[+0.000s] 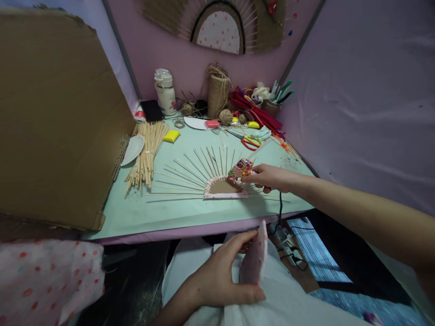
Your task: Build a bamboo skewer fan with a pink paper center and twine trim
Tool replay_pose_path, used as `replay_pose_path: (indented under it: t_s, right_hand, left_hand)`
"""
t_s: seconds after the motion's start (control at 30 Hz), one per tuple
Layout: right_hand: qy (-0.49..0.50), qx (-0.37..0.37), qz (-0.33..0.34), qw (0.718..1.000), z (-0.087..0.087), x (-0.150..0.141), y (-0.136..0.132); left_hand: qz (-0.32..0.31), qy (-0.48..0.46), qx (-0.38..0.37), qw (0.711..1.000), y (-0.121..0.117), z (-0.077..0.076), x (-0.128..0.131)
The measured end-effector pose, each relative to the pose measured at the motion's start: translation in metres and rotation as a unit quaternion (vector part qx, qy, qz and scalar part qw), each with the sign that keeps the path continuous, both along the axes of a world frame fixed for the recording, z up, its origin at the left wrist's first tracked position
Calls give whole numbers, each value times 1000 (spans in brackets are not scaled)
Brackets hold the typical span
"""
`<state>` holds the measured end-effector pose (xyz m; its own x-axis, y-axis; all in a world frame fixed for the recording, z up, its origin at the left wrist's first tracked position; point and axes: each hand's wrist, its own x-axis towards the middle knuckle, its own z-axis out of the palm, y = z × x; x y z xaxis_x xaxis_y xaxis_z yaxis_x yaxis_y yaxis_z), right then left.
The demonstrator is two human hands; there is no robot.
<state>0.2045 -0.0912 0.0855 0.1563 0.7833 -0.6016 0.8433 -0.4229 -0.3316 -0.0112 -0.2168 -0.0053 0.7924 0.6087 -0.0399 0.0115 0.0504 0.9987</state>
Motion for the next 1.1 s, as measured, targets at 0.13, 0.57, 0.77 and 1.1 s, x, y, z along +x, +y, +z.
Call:
replay_pose_path:
  t_s: [0.13, 0.57, 0.77, 1.1]
  right_hand:
    - [13, 1, 8, 1000, -1, 2, 1]
    - [1, -6, 36, 999, -5, 13, -5]
    - [10, -4, 39, 999, -4, 14, -9]
    - [25, 16, 42, 999, -18, 29, -10]
  left_hand:
    - [0, 7, 0, 1000, 0, 0, 0]
    - [6, 10, -5, 1000, -3, -6, 0]
    - [1, 7, -3, 1000, -2, -5, 0]
    - [0, 11, -9, 1000, -2, -5, 0]
